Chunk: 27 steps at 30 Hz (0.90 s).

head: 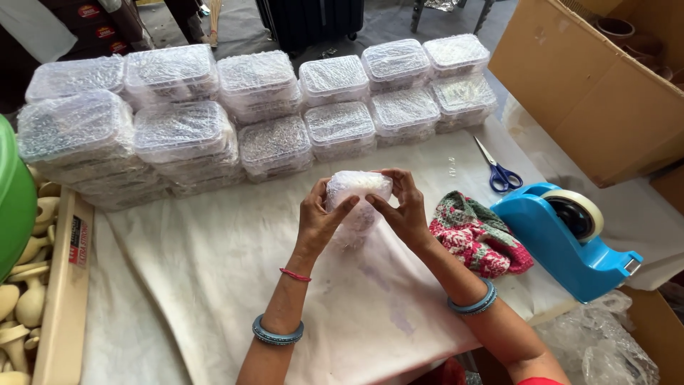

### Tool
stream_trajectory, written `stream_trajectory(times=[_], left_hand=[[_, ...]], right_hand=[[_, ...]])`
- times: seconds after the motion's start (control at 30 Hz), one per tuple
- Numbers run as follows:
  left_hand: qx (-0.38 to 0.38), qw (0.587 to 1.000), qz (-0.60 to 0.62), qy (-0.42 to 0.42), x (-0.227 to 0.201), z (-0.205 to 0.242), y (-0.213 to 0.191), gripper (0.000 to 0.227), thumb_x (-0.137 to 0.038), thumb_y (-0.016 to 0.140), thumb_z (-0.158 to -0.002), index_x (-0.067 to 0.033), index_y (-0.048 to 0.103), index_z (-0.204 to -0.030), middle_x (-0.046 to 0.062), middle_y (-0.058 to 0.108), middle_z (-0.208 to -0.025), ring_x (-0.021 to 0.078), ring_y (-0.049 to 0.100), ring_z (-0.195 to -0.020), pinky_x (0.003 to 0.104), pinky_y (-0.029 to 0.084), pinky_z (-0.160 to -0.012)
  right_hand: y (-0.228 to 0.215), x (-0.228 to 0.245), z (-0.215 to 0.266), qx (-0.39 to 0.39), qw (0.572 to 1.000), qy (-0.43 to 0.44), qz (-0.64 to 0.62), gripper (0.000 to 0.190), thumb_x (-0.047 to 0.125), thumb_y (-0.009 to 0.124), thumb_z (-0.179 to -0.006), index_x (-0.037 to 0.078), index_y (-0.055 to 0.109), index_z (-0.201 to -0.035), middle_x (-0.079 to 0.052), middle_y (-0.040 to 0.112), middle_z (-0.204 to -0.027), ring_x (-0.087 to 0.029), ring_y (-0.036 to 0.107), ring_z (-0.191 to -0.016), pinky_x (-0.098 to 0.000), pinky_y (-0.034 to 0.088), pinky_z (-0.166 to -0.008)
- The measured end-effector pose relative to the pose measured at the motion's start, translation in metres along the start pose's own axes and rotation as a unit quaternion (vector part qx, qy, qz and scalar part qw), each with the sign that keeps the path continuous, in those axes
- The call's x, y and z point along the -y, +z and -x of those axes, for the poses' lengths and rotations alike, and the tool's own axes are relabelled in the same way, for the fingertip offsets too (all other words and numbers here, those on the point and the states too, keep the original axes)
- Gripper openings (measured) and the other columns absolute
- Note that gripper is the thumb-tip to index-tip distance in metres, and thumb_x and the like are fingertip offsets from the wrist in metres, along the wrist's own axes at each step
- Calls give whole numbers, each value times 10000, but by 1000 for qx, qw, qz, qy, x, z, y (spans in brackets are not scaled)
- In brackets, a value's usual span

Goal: The person wraps a small plastic container with bubble wrap and secures it using clear tape from a blue dispenser. The person then places the wrapped container onto a stack of similarly wrapped items on the table.

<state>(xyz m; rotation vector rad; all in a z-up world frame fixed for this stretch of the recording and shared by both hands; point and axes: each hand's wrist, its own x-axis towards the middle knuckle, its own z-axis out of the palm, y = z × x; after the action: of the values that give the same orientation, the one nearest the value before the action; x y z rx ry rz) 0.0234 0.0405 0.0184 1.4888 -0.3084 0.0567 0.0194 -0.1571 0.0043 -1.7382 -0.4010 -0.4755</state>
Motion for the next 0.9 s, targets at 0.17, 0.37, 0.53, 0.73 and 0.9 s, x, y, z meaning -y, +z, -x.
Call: stream_trajectory(times=[0.17, 0.37, 0.53, 0.73, 0.9], left_hand=[[12, 997, 82, -3, 5, 8, -7, 535, -315, 825, -882, -28, 587, -1265, 55, 709, -1134, 110, 690, -1026, 268, 607, -874], [16, 994, 107, -20, 7, 9, -7, 556, -277, 843, -857, -30, 581, -1279, 58, 719, -1129, 116, 701, -1021, 274, 612, -870], [-16, 994, 108, -16, 10, 9, -11, 543, -269, 847, -849, -33, 601, -1271, 55, 724, -1134, 117, 702, -1022, 280, 614, -874], [-46, 993, 110, 1, 13, 11, -13, 516, -262, 847, -852, -41, 623, -1261, 45, 725, -1156, 118, 696, -1040, 285, 608, -895], [-61, 990, 124, 8, 23, 12, -3, 489, -255, 847, -855, -49, 646, -1250, 36, 726, -1177, 118, 691, -1058, 290, 603, -915]], right_hand=[[12, 3, 2, 2, 1000, 3, -15, 531, 87, 810, -906, -13, 502, -1327, -156, 635, -1271, -202, 652, -1196, -341, 564, -1036], [15, 11, 2, 21, 999, -2, -45, 573, 98, 811, -907, 10, 479, -1365, -140, 632, -1335, -208, 636, -1243, -364, 542, -1069], [13, 7, 1, 57, 996, -4, -67, 677, 120, 800, -921, 48, 414, -1472, -140, 582, -1453, -235, 579, -1348, -399, 526, -1112], [-8, 35, 4, 66, 994, -47, 69, 991, 193, 841, -835, 126, 219, -1603, -150, 453, -1565, -290, 514, -1373, -427, 543, -1030], [-80, 94, 42, -43, 984, -23, 171, 510, 121, 802, -884, 85, 621, -1359, -123, 596, -1404, -237, 653, -1208, -357, 604, -937]])
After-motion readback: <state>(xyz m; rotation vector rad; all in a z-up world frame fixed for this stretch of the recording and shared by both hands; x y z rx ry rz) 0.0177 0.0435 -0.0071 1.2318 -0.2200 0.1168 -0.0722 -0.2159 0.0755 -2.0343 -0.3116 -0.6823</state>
